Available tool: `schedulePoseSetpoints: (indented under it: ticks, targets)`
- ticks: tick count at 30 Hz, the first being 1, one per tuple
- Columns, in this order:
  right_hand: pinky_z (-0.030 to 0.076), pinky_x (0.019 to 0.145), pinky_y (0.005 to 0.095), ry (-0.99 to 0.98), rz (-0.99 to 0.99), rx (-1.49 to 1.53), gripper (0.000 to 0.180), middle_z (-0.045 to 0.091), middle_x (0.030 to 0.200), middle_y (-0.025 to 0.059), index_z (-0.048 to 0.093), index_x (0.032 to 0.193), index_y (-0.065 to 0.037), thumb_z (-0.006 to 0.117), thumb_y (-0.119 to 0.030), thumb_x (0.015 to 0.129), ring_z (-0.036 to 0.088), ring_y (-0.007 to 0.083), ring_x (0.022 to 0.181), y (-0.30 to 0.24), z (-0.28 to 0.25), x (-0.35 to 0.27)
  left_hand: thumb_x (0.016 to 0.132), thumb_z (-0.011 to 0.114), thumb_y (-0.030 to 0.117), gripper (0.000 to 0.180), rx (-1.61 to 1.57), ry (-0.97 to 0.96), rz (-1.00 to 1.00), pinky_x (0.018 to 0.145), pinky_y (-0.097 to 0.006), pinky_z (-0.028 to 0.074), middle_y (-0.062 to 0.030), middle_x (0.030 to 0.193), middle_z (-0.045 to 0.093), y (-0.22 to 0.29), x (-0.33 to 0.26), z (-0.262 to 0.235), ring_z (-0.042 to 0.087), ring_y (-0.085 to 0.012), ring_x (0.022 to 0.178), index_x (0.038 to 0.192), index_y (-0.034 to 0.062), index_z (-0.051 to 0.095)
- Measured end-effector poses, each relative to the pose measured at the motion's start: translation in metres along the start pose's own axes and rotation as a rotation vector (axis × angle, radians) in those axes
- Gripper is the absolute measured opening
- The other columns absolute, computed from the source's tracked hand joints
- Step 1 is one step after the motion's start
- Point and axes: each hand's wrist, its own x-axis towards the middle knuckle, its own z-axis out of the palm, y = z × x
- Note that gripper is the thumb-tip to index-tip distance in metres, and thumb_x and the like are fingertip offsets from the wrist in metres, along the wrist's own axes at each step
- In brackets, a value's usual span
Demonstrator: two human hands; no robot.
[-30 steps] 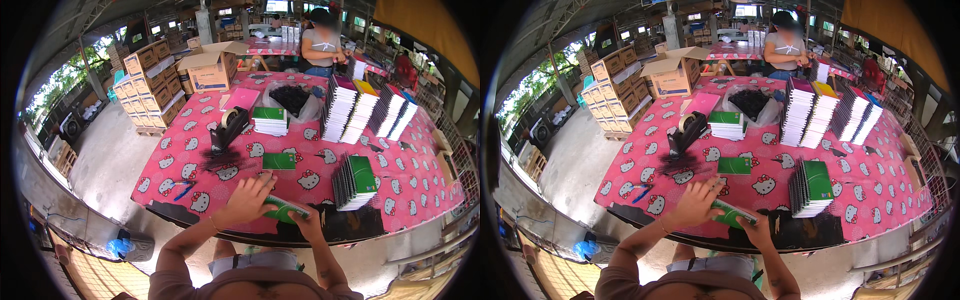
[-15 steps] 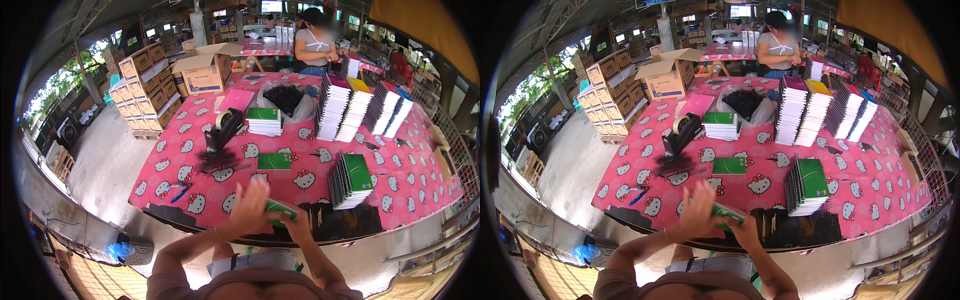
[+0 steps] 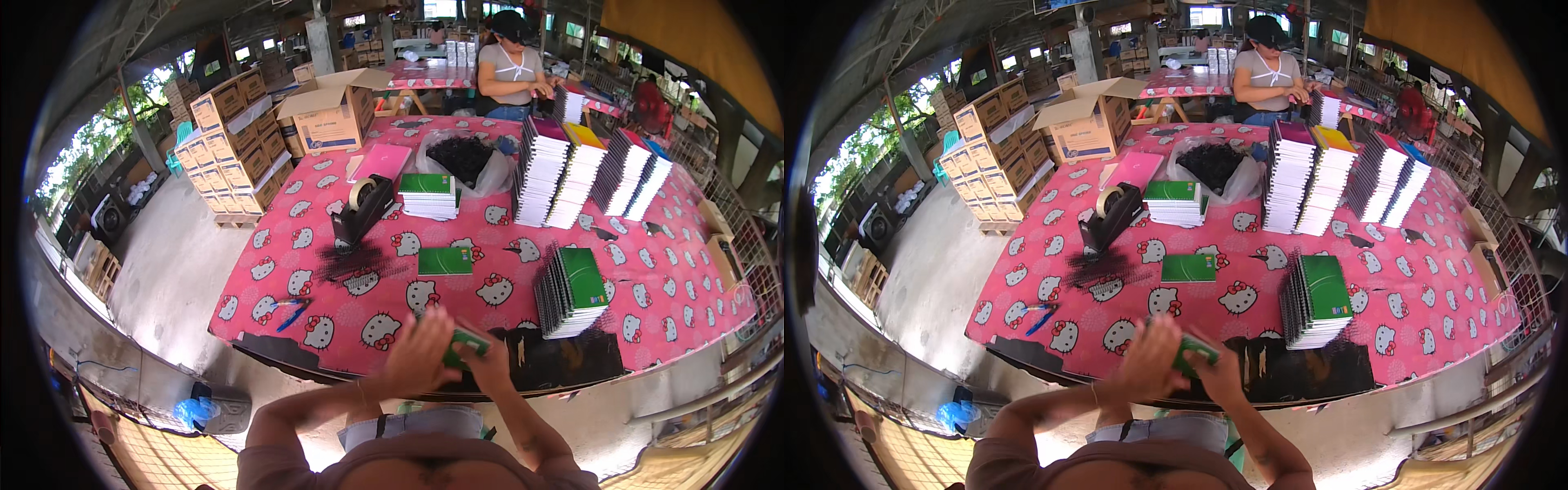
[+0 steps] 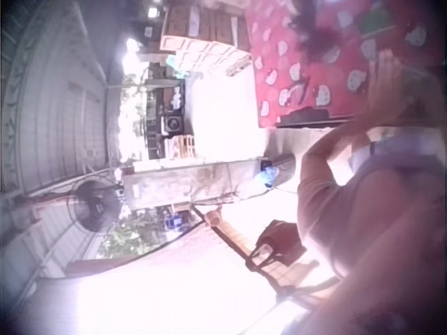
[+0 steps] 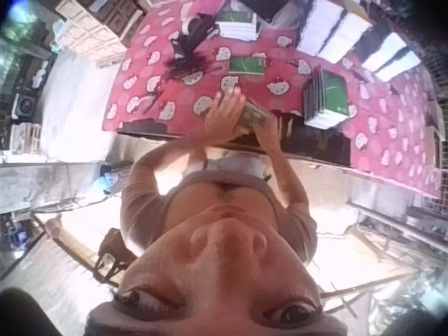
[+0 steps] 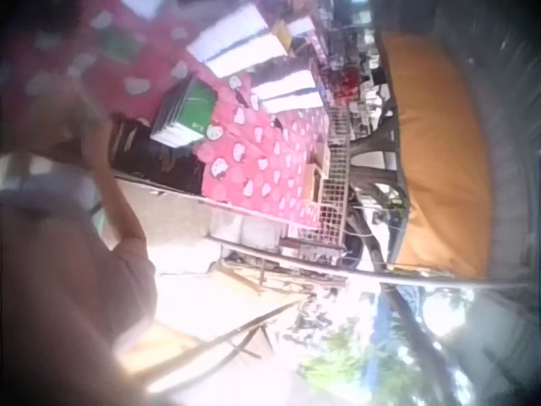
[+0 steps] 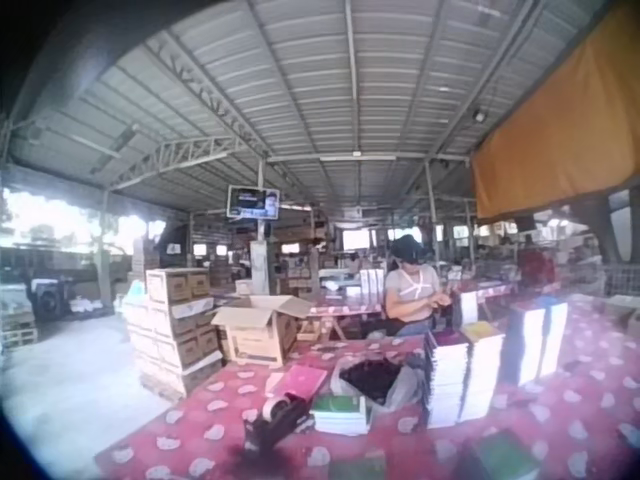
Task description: The person organizes and stacks small green notebooks by hand on a table, aligning the edges and placing them into neat stacks.
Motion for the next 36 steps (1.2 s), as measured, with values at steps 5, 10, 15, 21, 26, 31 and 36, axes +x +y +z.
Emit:
schedulePoseSetpoints:
  ticks: [5,10,15,21,26,31,36]
  targets:
    - [0.051,0.085,0.0240,0.007,0.063,0.000,0.048,0.070,0.115,0.0065,0.054,0.140,0.000,0.062,0.002,0.094,0.061,0.0074,0.096,-0.015,0.008,0.000,0.081,0.057,0.067,0.105,-0.099,-0.077,0.085,0.116,-0.064,0.017,-0.0332,0.153,0.032,0.001,-0.001,0.000,0.027,-0.0471,0.146,0.146,-0.0112,0.034]
    - [0.050,0.092,0.0273,-0.073,-0.106,-0.082,0.053,0.068,0.122,0.0075,0.051,0.143,0.000,0.064,0.002,0.092,0.060,0.0093,0.107,0.003,0.006,0.006,0.088,0.049,0.067,0.099,-0.005,0.140,0.029,0.116,-0.060,0.023,-0.0286,0.157,0.030,-0.011,0.034,-0.013,0.025,-0.0408,0.149,0.150,-0.0073,0.031]
    - [0.050,0.090,0.0265,0.024,-0.074,-0.145,0.053,0.068,0.117,0.0061,0.054,0.141,-0.002,0.066,0.001,0.089,0.059,0.0084,0.103,-0.012,0.004,0.015,0.089,0.048,0.066,0.097,-0.159,-0.003,0.120,0.116,-0.061,0.020,-0.0290,0.157,0.029,0.006,-0.008,0.023,0.025,-0.0424,0.149,0.150,-0.0086,0.030]
    - [0.053,0.082,0.0292,0.013,0.008,-0.018,0.036,0.073,0.103,0.0099,0.063,0.126,-0.001,0.065,-0.002,0.091,0.063,0.0098,0.090,0.007,-0.001,0.016,0.092,0.045,0.065,0.095,-0.189,0.007,0.171,0.116,-0.062,0.019,-0.0297,0.156,0.029,0.007,-0.007,0.029,0.027,-0.0454,0.147,0.149,-0.0085,0.031]
    - [0.051,0.074,0.0299,-0.055,-0.045,-0.340,0.023,0.070,0.085,0.0067,0.066,0.114,0.000,0.066,-0.006,0.091,0.061,0.0085,0.080,0.037,-0.016,0.022,0.088,0.070,0.030,0.057,-0.208,0.153,0.090,0.109,-0.056,0.031,-0.0125,0.133,0.058,-0.012,0.019,0.028,0.054,-0.0283,0.125,0.136,0.0023,0.054]
    - [0.052,0.075,0.0355,-0.118,-0.032,-0.386,0.030,0.071,0.094,0.0202,0.067,0.116,-0.002,0.070,-0.009,0.087,0.072,0.0231,0.090,0.055,-0.022,0.024,0.091,0.064,0.041,0.057,-0.203,0.019,0.215,0.114,-0.060,0.025,-0.0136,0.135,0.056,-0.028,0.026,0.036,0.052,-0.0302,0.129,0.132,0.0021,0.056]
    - [0.052,0.071,0.0375,-0.010,-0.073,-0.286,0.026,0.070,0.089,0.0200,0.067,0.111,0.000,0.069,-0.007,0.085,0.072,0.0339,0.085,0.063,-0.016,0.019,0.095,0.052,0.052,0.080,-0.231,-0.132,0.122,0.117,-0.059,0.020,-0.0210,0.158,0.032,0.018,-0.027,0.049,0.028,-0.0369,0.148,0.150,-0.0038,0.035]
